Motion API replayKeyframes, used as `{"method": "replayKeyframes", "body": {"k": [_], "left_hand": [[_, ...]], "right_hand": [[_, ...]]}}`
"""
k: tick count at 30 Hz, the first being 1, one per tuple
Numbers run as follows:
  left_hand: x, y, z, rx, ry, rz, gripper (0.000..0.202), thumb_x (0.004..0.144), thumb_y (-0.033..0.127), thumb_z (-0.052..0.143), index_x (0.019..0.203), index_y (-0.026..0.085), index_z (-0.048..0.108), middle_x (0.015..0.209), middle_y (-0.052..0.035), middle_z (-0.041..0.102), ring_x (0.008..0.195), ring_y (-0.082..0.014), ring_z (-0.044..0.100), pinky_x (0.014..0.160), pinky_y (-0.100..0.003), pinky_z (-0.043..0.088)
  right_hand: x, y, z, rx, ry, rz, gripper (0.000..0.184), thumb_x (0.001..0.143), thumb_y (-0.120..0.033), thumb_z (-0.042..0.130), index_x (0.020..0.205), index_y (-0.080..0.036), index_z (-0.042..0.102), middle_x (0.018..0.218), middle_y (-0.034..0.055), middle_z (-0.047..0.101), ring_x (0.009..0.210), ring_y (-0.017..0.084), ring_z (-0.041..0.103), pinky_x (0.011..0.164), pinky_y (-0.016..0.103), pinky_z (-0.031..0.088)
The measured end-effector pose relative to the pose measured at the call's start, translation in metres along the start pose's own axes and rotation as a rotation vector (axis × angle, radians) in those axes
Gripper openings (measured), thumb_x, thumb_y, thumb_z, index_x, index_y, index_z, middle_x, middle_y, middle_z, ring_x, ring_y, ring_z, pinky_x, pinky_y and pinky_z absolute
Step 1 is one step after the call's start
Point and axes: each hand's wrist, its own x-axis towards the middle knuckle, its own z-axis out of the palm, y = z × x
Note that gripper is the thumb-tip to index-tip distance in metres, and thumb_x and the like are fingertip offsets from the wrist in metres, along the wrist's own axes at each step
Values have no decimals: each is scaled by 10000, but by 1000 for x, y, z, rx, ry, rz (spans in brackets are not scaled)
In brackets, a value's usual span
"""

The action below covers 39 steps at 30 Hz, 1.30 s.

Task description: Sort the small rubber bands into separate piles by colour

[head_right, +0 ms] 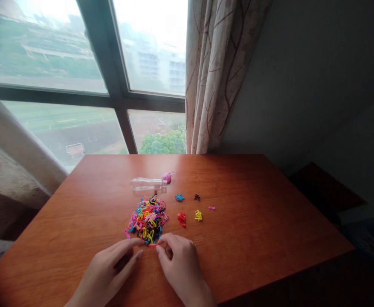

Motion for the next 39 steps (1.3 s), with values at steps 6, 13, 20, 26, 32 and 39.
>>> {"method": "replayKeyframes", "body": {"k": [6, 13, 20, 26, 32, 39], "left_hand": [[-1, -3, 2, -12, -38, 35, 218, 921, 214, 497, 1047, 264, 668, 854, -5, 743, 697, -138, 701, 654, -204, 542], [1, 1, -1, -17, -20, 34, 224, 915, 203, 475, 996, 255, 677, 824, -8, 741, 675, -136, 697, 627, -190, 538], [2, 3, -2, 4, 11, 16, 180, 920, 232, 474, 924, 244, 653, 794, 2, 736, 635, -127, 687, 613, -183, 535], [1, 0, 0, 30, 15, 24, 166, 918, 222, 479, 944, 249, 640, 805, 13, 736, 651, -129, 692, 615, -192, 529], [1, -2, 1, 30, 15, 37, 163, 918, 217, 482, 956, 254, 636, 830, 20, 737, 684, -127, 699, 630, -191, 528], [1, -5, 2, 40, 11, 53, 148, 916, 226, 496, 955, 255, 636, 840, 22, 740, 688, -125, 702, 631, -186, 525]], "right_hand": [[-2, -9, 1, 43, -48, -35, 95, 859, -173, 603, 861, -232, 677, 673, -43, 634, 594, 118, 569, 591, 200, 377], [-2, -6, 2, -32, -25, -47, 106, 865, -186, 584, 798, -227, 654, 645, -43, 624, 575, 116, 565, 575, 208, 368], [0, 12, -12, -31, 62, 20, 111, 885, -228, 567, 819, -220, 657, 615, -37, 586, 544, 120, 539, 545, 213, 354], [10, 40, -33, -145, 188, 43, 163, 918, -290, 540, 857, -214, 671, 608, -30, 563, 530, 128, 528, 565, 227, 361], [14, 50, -37, -214, 194, 47, 145, 913, -276, 549, 865, -219, 673, 586, -37, 549, 523, 129, 527, 557, 227, 347], [12, 49, -37, -272, 200, 41, 140, 912, -252, 542, 908, -224, 679, 611, -32, 590, 541, 138, 562, 567, 234, 352]]}}
